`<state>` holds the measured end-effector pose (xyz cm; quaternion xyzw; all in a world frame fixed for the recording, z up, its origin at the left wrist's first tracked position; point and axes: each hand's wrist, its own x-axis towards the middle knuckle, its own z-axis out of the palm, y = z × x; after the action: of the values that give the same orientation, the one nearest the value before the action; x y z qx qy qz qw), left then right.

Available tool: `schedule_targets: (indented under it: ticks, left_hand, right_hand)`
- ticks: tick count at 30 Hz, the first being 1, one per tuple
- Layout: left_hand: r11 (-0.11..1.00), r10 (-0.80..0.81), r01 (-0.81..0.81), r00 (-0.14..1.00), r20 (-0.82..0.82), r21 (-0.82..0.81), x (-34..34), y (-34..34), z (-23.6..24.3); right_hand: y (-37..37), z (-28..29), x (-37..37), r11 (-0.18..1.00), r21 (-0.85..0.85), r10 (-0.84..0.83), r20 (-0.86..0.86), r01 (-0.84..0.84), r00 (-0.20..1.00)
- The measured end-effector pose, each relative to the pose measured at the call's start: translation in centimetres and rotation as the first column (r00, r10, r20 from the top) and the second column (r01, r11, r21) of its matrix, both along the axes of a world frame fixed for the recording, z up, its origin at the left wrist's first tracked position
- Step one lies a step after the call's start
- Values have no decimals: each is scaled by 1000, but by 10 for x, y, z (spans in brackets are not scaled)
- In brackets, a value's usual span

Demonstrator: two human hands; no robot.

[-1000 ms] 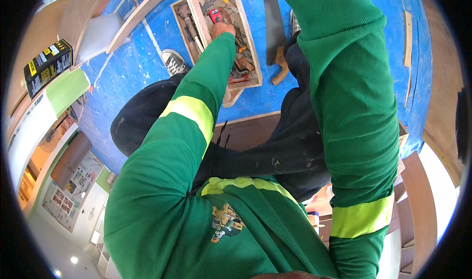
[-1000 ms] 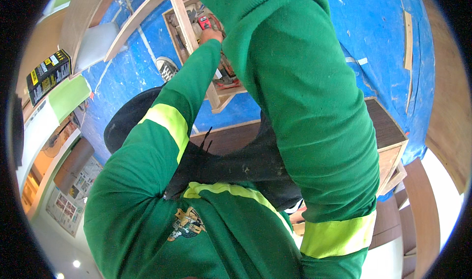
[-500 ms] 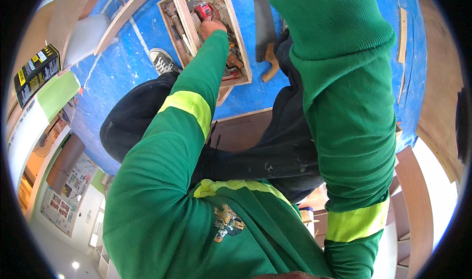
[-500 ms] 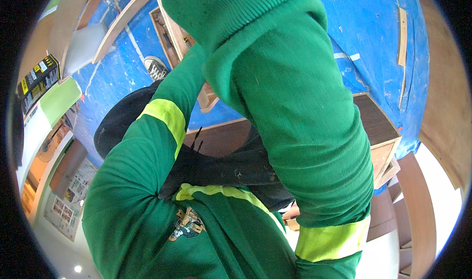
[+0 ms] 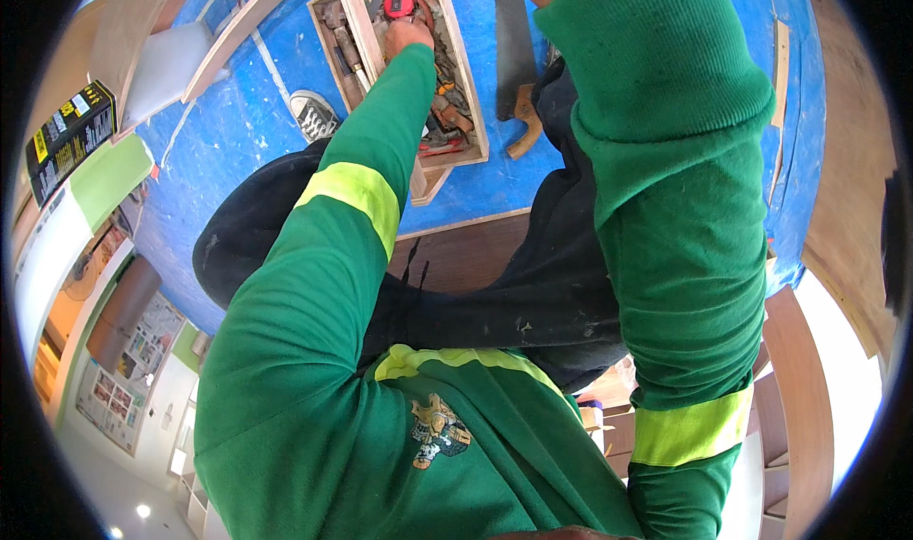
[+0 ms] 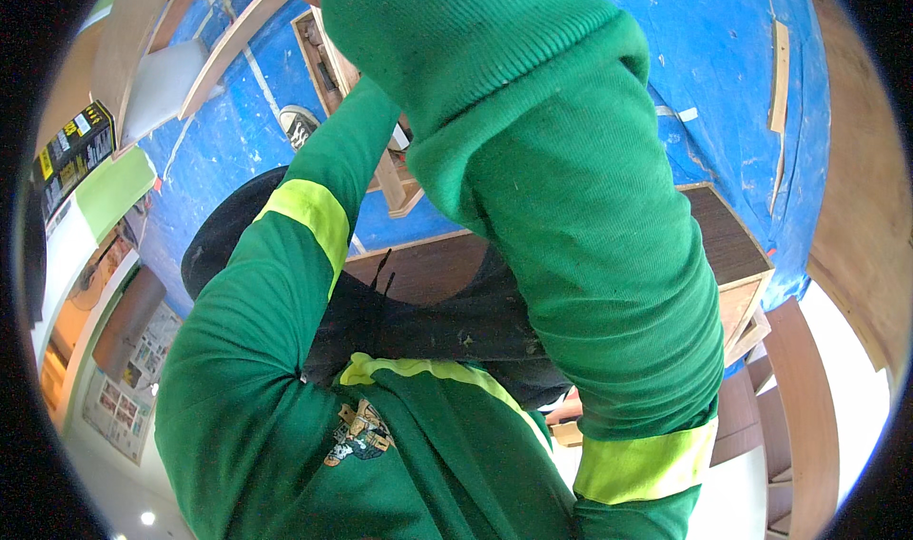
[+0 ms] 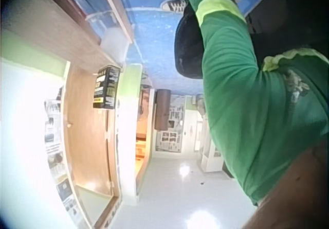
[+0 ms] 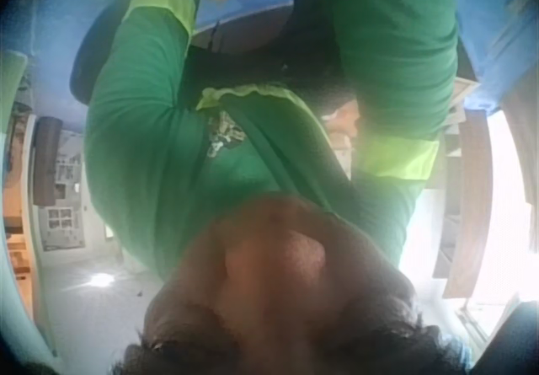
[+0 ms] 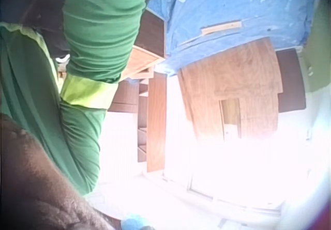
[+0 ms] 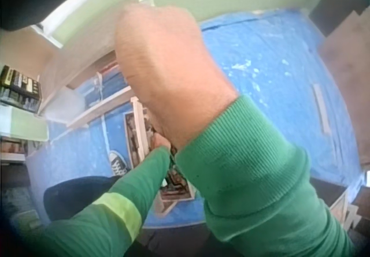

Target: The person walks through a room under renovation, places a water bottle in a cabinet, then sits on the floor. They pick up a hand saw and inspect it, then open a drawer and sort through various tools including pliers and screwdrivers.

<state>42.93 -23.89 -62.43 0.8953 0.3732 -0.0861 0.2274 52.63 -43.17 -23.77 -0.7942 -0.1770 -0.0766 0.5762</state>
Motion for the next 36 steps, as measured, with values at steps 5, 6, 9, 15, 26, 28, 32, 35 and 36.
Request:
schedule_targets:
  ticks: [5, 6, 9, 15, 26, 28, 32, 35, 36]
  left_hand:
    - [995, -102, 101, 987, -120, -13, 11, 20, -17]
    - [992, -123, 122, 984, -129, -15, 20, 18, -11]
    - [985, -174, 175, 971, -165, -11, 20, 20, -11]
    - [988, -157, 157, 981, -113, -11, 22, 17, -8]
    - [958, -266, 268, 963, -33, 103, 21, 16, -15]
    - [925, -341, 359, 929, -146, 127, 24, 29, -27]
    - [918, -351, 381, 910, -222, 111, 29, 23, -22]
    - [934, -315, 342, 924, -217, 101, 27, 20, -21]
    - [929, -336, 359, 919, -205, 86, 27, 18, -14]
  right_hand:
    - [6, 0, -4, 1000, 15, 24, -17, -24, 1000]
    - [2, 8, -4, 1000, 16, 3, -13, -3, 1000]
    - [1, 6, -6, 1000, 24, -5, -28, 6, 1000]
    - [0, 4, 0, 999, 43, -10, -45, 12, 999]
    - [-7, 1, 4, 997, 73, 1, -87, 5, 996]
    - [-4, -1, 5, 996, 87, 17, -94, -9, 995]
    - [-5, 2, 3, 996, 89, 2, -98, 7, 995]
    - [-4, 2, 2, 995, 100, 11, -100, -1, 995]
    - [-6, 2, 3, 995, 99, 4, -102, 6, 995]
